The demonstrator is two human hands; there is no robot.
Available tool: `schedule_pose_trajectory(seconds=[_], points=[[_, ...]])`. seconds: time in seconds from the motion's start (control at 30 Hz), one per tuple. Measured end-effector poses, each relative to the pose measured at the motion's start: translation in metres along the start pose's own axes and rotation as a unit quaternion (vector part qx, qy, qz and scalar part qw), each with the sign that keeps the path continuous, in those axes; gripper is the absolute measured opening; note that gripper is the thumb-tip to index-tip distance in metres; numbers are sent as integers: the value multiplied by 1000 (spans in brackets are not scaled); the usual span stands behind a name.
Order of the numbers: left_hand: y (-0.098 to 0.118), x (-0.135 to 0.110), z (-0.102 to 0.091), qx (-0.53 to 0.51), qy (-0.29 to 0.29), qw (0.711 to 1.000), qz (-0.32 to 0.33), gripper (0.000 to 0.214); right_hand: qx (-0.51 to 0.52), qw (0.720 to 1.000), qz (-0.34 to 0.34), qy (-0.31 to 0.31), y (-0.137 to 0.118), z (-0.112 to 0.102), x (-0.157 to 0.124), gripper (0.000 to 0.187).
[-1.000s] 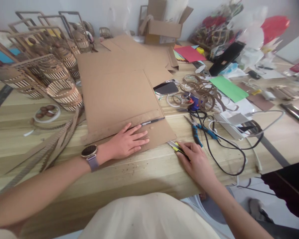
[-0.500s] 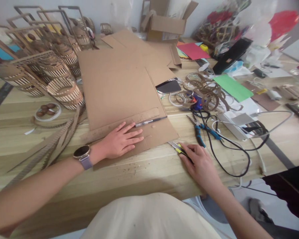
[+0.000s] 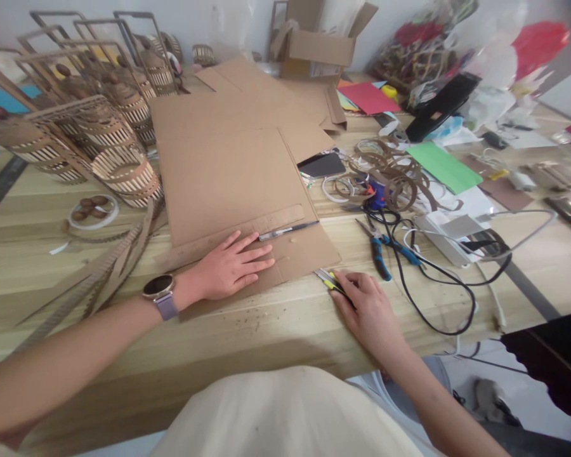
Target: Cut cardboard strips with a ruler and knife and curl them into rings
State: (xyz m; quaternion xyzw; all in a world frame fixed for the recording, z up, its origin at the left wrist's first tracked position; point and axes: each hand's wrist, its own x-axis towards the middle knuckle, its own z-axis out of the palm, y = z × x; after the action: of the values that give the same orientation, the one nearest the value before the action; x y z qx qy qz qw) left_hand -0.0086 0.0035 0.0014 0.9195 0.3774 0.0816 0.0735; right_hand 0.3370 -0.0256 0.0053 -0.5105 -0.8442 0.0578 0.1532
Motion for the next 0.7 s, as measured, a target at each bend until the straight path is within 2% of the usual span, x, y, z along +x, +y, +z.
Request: schedule_pose_trajectory(seconds=[0.2, 0.7], points=[[0, 0, 1, -2, 3, 1000, 0, 44, 22, 1000, -17, 0, 1, -1, 0, 41], [0, 0, 2, -8, 4, 1000, -5, 44, -9, 998, -55, -27, -1, 0, 6, 40]])
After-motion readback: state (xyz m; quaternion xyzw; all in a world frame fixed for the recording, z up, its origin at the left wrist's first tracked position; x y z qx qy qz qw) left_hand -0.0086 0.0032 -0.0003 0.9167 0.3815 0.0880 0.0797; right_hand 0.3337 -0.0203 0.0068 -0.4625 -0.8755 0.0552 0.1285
